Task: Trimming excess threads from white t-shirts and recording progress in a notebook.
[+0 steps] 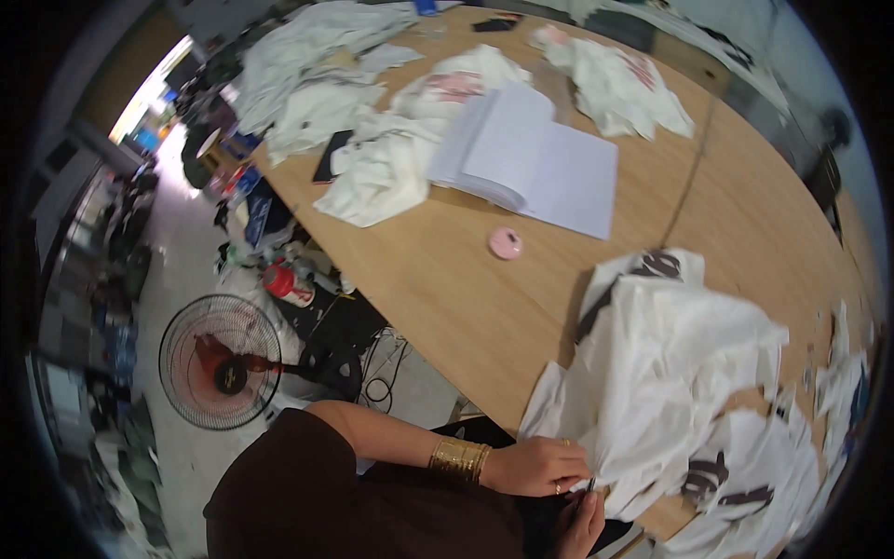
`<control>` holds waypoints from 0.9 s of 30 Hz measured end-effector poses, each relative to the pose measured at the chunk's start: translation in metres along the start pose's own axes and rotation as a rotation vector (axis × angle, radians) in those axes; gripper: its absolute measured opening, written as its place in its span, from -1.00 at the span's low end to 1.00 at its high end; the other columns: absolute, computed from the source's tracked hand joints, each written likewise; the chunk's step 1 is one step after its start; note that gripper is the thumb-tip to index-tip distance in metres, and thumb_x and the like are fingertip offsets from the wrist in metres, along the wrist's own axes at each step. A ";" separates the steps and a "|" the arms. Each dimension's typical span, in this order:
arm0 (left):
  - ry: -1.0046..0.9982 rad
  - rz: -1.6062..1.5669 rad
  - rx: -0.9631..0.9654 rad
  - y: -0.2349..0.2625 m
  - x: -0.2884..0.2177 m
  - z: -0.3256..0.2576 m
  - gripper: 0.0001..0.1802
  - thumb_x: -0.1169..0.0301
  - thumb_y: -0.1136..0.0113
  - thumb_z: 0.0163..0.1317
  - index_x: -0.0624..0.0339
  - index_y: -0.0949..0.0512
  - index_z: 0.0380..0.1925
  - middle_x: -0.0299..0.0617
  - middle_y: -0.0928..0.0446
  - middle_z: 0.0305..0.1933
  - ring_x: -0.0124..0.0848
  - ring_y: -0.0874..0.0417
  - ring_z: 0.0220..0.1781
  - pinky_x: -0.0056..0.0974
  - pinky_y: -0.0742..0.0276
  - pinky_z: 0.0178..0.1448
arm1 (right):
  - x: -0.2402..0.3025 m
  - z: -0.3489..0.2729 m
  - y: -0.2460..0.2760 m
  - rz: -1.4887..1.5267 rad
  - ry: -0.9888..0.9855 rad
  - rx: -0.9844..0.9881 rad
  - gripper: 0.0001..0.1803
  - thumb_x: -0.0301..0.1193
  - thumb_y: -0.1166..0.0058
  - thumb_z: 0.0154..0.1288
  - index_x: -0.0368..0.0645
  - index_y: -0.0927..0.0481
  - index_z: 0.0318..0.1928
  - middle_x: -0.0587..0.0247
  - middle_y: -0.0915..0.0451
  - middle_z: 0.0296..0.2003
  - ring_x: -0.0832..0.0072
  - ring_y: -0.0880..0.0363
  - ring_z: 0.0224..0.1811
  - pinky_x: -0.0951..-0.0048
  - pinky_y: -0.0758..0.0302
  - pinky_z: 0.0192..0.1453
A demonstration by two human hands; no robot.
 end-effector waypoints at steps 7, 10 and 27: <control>0.014 -0.027 0.002 -0.002 0.001 -0.011 -0.91 0.52 -0.13 0.06 0.23 -0.47 -0.40 -0.16 -0.40 -0.38 -0.19 -0.50 -0.34 -0.24 -0.45 -0.27 | -0.007 0.016 -0.002 -0.048 0.061 -0.020 -0.65 -0.13 0.18 0.40 -0.16 -0.48 -0.26 0.49 -0.21 -0.67 0.75 -0.09 -0.70 0.66 0.01 -0.66; 0.151 -0.109 0.019 0.002 0.005 -0.009 -0.91 0.51 -0.15 0.09 0.22 -0.47 -0.39 -0.17 -0.41 -0.37 -0.24 -0.51 -0.35 -0.26 -0.45 -0.28 | 0.005 0.013 -0.005 -0.019 -0.020 -0.016 -0.61 -0.11 0.19 0.41 -0.19 -0.50 -0.19 0.50 -0.17 -0.70 0.72 -0.06 -0.73 0.63 0.03 -0.69; 0.217 -0.146 -0.014 -0.003 0.005 -0.004 -0.86 0.44 -0.21 0.11 0.27 -0.47 -0.42 -0.15 -0.45 -0.44 -0.28 -0.52 -0.40 -0.27 -0.43 -0.31 | -0.006 0.035 -0.001 0.105 0.278 -0.229 -0.88 -0.49 -0.13 0.22 -0.17 -0.44 -0.37 0.52 -0.33 -0.54 0.81 -0.19 -0.59 0.74 -0.03 -0.60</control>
Point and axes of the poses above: each hand's wrist, its own z-axis towards the middle knuckle, its own y-axis out of the back of the hand, x = y × z, the point moved 2 cm from there along z, towards the middle knuckle
